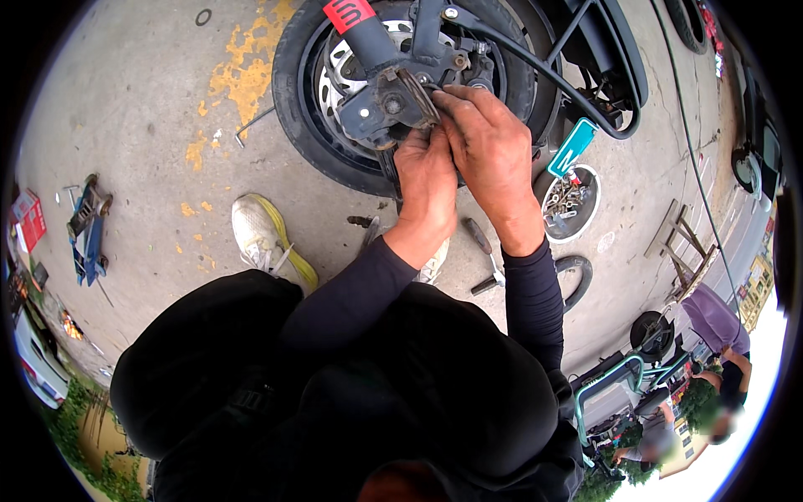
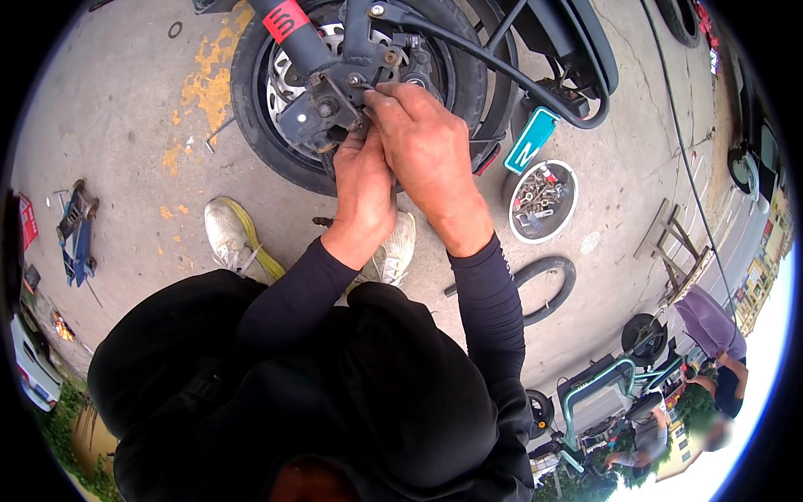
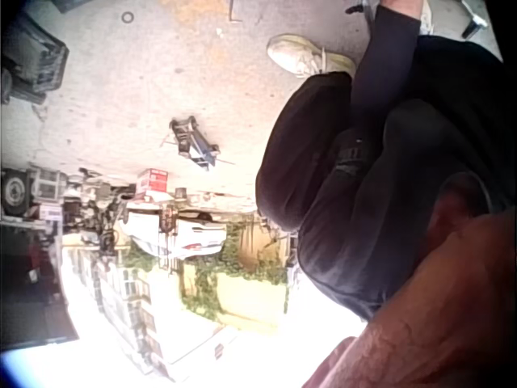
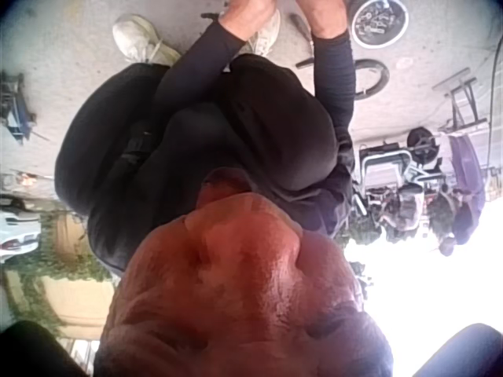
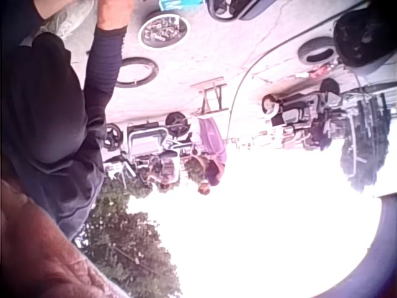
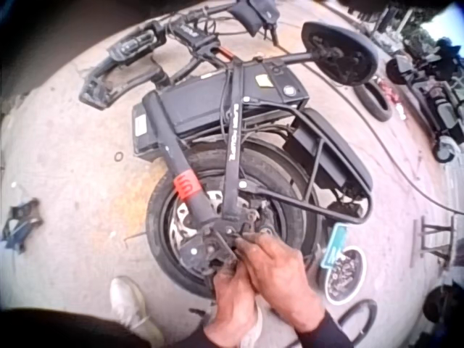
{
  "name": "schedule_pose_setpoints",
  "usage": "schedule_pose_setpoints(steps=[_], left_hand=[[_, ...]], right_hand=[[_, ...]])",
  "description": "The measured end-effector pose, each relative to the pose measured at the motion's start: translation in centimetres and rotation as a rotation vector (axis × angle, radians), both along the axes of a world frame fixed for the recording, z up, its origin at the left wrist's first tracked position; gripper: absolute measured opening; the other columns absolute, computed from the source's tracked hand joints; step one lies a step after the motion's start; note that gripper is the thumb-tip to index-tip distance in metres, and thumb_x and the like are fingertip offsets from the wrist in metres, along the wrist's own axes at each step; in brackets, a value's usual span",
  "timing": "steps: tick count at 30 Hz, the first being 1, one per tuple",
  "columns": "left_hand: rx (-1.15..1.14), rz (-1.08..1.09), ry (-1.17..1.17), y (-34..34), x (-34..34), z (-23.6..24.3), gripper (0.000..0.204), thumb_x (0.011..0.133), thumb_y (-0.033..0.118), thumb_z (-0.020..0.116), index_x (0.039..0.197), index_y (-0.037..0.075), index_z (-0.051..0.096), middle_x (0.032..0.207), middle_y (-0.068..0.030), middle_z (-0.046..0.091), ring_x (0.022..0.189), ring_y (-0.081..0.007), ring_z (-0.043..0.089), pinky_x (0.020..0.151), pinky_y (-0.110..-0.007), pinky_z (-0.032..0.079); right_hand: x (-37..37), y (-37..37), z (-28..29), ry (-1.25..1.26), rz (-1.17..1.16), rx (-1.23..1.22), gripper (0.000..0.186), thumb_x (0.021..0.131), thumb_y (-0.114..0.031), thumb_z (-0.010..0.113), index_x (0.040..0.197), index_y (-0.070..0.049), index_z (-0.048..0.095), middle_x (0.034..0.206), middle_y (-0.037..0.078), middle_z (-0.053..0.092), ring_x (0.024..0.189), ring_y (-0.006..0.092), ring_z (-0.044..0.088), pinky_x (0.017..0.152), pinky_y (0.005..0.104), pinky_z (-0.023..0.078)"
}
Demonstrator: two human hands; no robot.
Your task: The person adjusts the rear brake cable and caliper on a bicycle using a screwdriver and hands. They repeatedly tighten and loosen the cable tension, test the brake lever, and make small adjustments to the brake mechanism.
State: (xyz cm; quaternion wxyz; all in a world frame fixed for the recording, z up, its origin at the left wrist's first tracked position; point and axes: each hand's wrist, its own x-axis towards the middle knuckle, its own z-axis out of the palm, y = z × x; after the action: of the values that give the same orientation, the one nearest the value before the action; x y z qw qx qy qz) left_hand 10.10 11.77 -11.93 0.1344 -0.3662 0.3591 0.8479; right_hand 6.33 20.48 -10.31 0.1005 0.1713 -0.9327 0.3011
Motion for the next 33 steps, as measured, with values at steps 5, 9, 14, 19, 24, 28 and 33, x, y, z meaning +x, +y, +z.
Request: schedule_pose_setpoints(steps=[5,9,14,19,24,28,33], left_hand=[[-0.001,-0.004,0.0,-0.1,0.0,0.2,0.029,0.109,0.03,0.056,0.126,0.006,0.06,0.111,0.001,0.065,0.1,-0.0078,0.062,0.084,-0.027,0.052],[-0.011,-0.009,0.002,0.0,-0.2,0.3,0.031,0.109,0.031,0.056,0.127,0.006,0.059,0.111,0.0008,0.065,0.1,-0.0083,0.063,0.085,-0.027,0.052],[0.014,0.009,-0.008,0.0,-0.3,0.6,0.029,0.109,0.03,0.056,0.126,0.006,0.059,0.113,0.0,0.065,0.102,-0.0096,0.063,0.086,-0.027,0.052],[-0.028,0.04,-0.021,0.4,-0.7,0.4,0.024,0.109,0.026,0.055,0.123,0.006,0.06,0.105,0.0023,0.064,0.089,-0.0067,0.06,0.073,-0.025,0.049],[-0.054,0.051,0.01,0.5,-0.8,0.4,0.018,0.108,0.022,0.055,0.116,0.007,0.062,0.092,0.0055,0.059,0.073,-0.0028,0.052,0.06,-0.022,0.04],[-0.059,0.036,-0.045,0.2,-0.8,1.1,0.012,0.107,0.02,0.055,0.107,0.009,0.061,0.086,0.0066,0.057,0.068,-0.0021,0.048,0.057,-0.022,0.037],[-0.035,0.005,0.032,-0.2,-0.5,0.4,0.014,0.107,0.019,0.055,0.107,0.008,0.063,0.087,0.0063,0.059,0.069,-0.002,0.049,0.057,-0.022,0.036]], right_hand=[[0.2,-0.3,-0.4,0.035,-0.033,0.0,0.021,0.083,-0.007,0.074,0.104,-0.007,0.072,0.102,0.005,0.071,0.089,0.0257,0.072,0.072,0.0357,0.06],[0.6,-0.7,-0.4,0.039,-0.088,-0.022,0.026,0.081,-0.003,0.077,0.106,-0.007,0.074,0.104,0.006,0.072,0.089,0.0278,0.072,0.077,0.0358,0.059],[0.4,-0.6,-0.3,0.047,-0.074,0.003,0.019,0.085,-0.008,0.073,0.104,-0.007,0.073,0.1,0.005,0.069,0.088,0.0264,0.071,0.073,0.0365,0.059],[0.1,0.4,0.0,-0.023,0.028,-0.024,0.028,0.083,-0.005,0.071,0.111,-0.008,0.073,0.106,0.006,0.068,0.093,0.0277,0.07,0.075,0.0372,0.059],[0.0,0.7,0.0,-0.074,0.057,-0.006,0.036,0.079,-0.003,0.069,0.114,-0.009,0.072,0.108,0.006,0.066,0.095,0.0277,0.07,0.076,0.0374,0.06],[-0.7,1.2,0.6,-0.092,0.11,0.005,0.035,0.078,-0.002,0.07,0.112,-0.007,0.071,0.106,0.006,0.066,0.096,0.0272,0.07,0.076,0.0371,0.06],[-0.9,1.5,0.3,-0.06,0.159,0.008,0.034,0.076,-0.003,0.071,0.11,-0.006,0.071,0.105,0.006,0.066,0.096,0.0261,0.07,0.076,0.0365,0.06]])
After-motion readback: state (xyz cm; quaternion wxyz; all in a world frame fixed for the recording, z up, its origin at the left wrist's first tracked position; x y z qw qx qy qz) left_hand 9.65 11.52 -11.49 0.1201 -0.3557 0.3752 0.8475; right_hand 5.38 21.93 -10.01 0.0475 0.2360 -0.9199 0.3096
